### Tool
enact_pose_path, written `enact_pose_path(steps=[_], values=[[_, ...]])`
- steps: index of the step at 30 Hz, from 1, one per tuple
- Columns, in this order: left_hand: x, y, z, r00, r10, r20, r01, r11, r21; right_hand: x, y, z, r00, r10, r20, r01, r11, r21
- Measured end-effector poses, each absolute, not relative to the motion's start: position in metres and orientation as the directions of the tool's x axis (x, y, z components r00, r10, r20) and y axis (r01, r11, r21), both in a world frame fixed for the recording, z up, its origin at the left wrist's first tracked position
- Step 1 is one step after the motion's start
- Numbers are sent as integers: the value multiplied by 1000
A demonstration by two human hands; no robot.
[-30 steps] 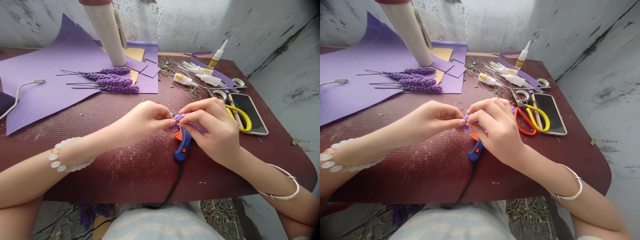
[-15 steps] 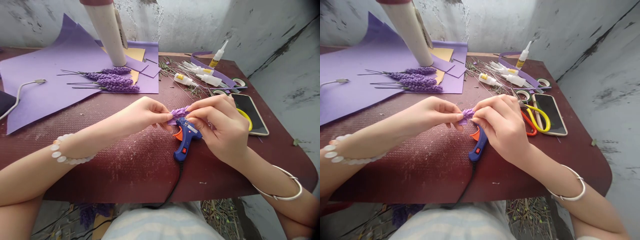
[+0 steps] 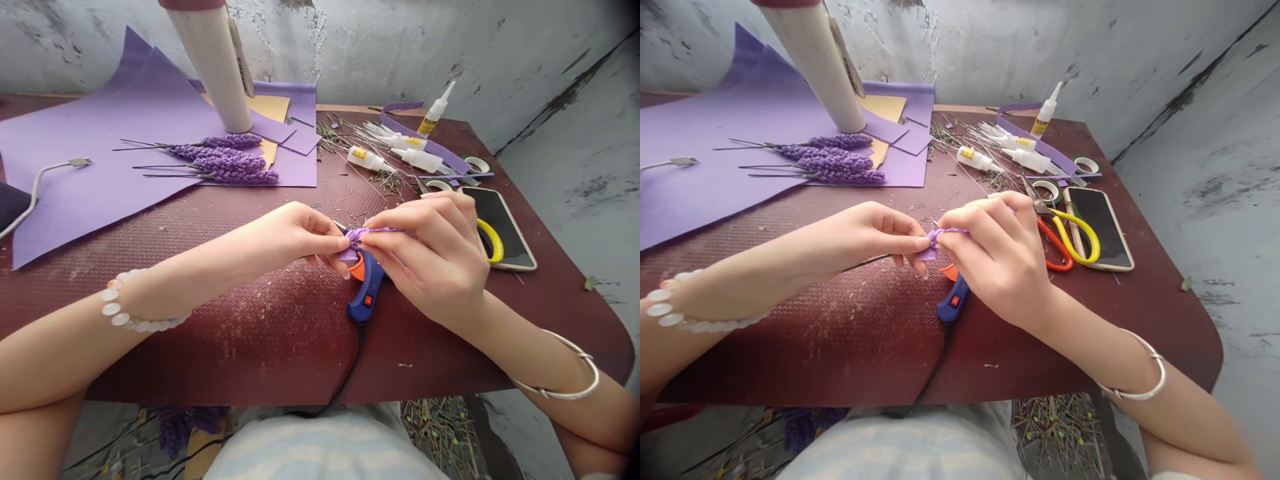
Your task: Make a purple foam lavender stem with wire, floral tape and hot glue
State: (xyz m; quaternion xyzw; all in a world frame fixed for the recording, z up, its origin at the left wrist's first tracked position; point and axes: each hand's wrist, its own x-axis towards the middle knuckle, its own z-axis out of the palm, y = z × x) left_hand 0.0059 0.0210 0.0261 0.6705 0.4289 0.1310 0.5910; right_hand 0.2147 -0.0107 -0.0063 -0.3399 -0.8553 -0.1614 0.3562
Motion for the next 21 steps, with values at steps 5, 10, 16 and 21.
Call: enact_pose_path(steps=[5, 10, 16, 21], values=[[9, 16, 30, 551, 780, -297, 450, 22, 893, 209, -11, -7, -534, 412, 738, 693, 713, 104], [10, 14, 31, 538, 803, -258, 465, -28, 885, 208, -10, -6, -482, 384, 788, 722, 683, 109], [9, 16, 26, 564, 778, -276, 474, -31, 880, 217, -8, -1, -251, 487, 836, 749, 645, -151], [11, 13, 28, 564, 792, -234, 545, -145, 826, 217, -2, 2, -136, 546, 826, 665, 668, -332]])
